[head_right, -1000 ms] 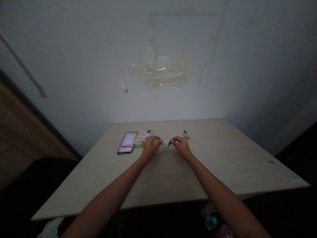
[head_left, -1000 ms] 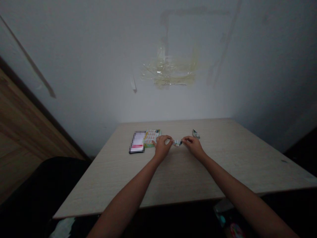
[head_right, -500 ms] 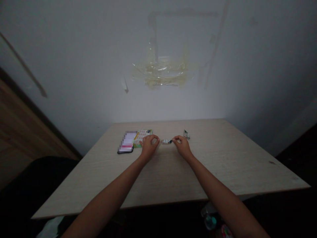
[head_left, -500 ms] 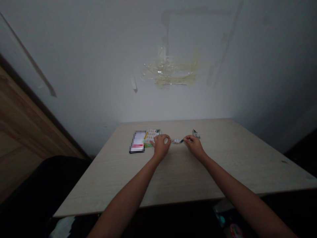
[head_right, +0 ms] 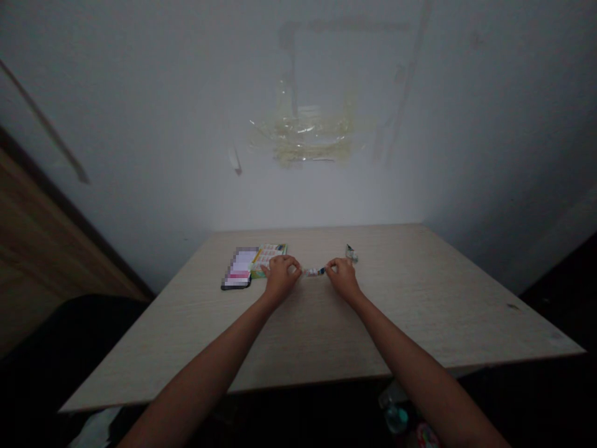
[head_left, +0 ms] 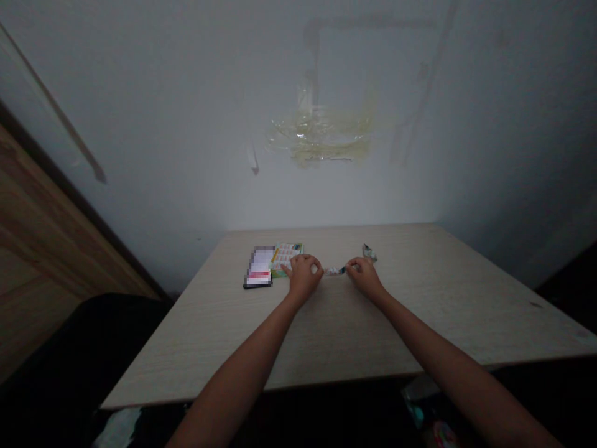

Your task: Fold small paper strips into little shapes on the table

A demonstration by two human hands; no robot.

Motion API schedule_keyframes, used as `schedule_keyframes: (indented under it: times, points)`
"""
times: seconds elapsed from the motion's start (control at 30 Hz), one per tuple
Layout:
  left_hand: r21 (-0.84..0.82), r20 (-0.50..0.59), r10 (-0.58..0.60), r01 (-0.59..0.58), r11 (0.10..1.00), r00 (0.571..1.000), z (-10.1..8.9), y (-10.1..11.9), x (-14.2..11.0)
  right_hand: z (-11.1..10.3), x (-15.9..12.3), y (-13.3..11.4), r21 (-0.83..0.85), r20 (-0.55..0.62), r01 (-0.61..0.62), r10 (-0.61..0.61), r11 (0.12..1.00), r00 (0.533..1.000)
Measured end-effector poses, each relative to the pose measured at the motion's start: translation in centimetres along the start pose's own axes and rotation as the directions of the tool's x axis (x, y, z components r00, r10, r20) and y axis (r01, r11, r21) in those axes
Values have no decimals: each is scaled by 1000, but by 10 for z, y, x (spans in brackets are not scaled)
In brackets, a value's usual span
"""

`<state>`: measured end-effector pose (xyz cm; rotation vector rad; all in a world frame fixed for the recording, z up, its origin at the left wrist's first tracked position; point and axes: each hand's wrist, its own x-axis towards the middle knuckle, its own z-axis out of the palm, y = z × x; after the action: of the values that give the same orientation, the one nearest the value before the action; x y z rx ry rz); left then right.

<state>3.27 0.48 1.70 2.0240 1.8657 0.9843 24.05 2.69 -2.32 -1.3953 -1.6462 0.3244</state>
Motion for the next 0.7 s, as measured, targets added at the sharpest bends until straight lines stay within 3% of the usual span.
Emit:
schedule_keyframes:
  times: [0.1, 0.43, 0.7]
  points:
    - [19, 78, 46, -48, 999, 996, -4, -3, -1, -2, -2, -2, 36, 71, 5, -7, 999, 997]
    - [61, 109, 244, -251, 966, 964, -7, -5, -3, -4, -3, -8, 117, 149, 58, -75, 992, 986]
    - [85, 121, 217, -228, 970, 969, -8, -13, 3, -7, -2, -6, 59, 202, 143, -152, 988, 967]
